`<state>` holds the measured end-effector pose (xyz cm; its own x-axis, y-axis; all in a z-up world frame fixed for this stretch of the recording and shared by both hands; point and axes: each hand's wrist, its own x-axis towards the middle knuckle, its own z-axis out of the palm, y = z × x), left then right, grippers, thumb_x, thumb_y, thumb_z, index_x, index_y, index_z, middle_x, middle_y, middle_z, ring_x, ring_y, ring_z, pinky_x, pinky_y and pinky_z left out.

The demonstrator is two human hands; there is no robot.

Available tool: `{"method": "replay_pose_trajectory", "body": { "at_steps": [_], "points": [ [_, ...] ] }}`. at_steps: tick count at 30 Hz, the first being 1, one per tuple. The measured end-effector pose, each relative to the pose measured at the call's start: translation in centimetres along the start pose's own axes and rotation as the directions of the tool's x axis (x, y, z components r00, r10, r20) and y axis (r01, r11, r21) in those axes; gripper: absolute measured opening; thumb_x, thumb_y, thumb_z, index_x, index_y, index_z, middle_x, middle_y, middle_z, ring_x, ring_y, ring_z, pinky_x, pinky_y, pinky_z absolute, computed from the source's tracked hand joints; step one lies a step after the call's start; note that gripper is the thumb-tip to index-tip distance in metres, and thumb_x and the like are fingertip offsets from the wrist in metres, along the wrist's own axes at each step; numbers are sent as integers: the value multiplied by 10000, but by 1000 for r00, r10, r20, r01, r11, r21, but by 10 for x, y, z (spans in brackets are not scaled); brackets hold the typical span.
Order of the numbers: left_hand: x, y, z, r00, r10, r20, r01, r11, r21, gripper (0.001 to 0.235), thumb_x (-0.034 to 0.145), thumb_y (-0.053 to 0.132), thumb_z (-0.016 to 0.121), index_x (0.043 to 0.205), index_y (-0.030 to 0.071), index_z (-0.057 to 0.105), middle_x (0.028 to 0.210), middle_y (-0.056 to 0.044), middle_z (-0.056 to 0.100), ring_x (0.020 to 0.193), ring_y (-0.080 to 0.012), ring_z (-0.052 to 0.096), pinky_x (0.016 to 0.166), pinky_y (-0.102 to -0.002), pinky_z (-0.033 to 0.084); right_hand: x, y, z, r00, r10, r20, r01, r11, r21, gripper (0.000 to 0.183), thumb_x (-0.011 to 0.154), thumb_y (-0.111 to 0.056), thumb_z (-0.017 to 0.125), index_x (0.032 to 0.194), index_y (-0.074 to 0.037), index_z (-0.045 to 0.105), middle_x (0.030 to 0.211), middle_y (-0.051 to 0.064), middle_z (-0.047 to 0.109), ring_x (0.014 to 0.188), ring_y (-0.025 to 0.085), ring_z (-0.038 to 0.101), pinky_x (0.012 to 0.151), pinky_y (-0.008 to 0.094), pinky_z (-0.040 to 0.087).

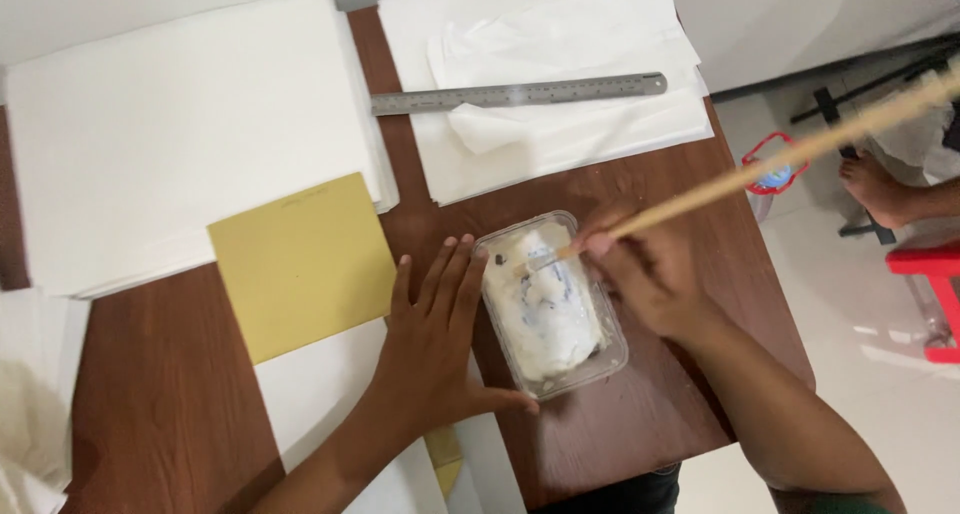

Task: The person aligns a yellow paper template on a white sheet, then uses a brush to apply a white adhesive from a container onto the white paper. They continue applying the adhesive along the edges of the template.

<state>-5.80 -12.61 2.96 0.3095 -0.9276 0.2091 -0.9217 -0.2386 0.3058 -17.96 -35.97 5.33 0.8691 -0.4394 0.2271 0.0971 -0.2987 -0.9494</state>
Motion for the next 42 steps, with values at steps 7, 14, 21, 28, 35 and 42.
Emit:
{"method": "replay_pose_trajectory", "body": {
  "at_steps": [7,14,21,28,35,42],
  "points": [
    [7,-2,-5,997,23,69,-26,999,39,1493,633,1051,595,1625,10,192,1722,-181,198,1610,-315,200,1277,-611,86,8,-2,14,922,-260,288,323,926,-197,255,1008,-208,529,852,-49,652,657,28,623,509,154,563,456,281,431],
    [7,-2,-5,995,-19,102,12,997,72,1647,492,1087,725,1624,10,203,1714,-132,268,1575,-280,307,1259,-607,129,6,-6,25,877,-311,366,433,841,-323,320,1055,-260,438,854,-85,615,684,4,584,511,182,508,502,304,401],
    [5,-4,-2,993,-21,118,11,997,80,1646,493,1106,704,1643,53,178,1723,-105,255,1558,-269,345,1251,-618,148,4,-2,20,897,-249,366,371,875,-312,435,1049,-283,465,661,-125,584,579,-38,586,473,151,558,485,300,426],
    [4,-5,2,995,-14,99,1,992,125,1619,489,1131,654,1624,49,248,1711,-121,280,1471,-266,475,1220,-593,246,8,-3,21,870,-472,141,482,756,-444,204,974,-241,675,868,-90,587,695,55,653,576,188,626,562,289,482],
    [4,-5,2,994,-20,104,5,990,139,1645,469,1134,682,1627,53,242,1715,-110,279,1472,-212,473,1202,-569,293,7,-7,24,919,-138,368,298,854,-426,446,1045,-295,528,647,-96,502,523,-5,456,436,143,464,415,311,338],
    [5,-4,-1,996,-5,88,-5,994,108,1650,470,1109,713,1630,43,223,1716,-118,283,1469,-211,499,1211,-566,292,6,-5,17,961,-182,210,235,934,-268,328,1026,-164,570,711,-71,565,575,3,466,502,137,435,512,290,353]
  ]
}}
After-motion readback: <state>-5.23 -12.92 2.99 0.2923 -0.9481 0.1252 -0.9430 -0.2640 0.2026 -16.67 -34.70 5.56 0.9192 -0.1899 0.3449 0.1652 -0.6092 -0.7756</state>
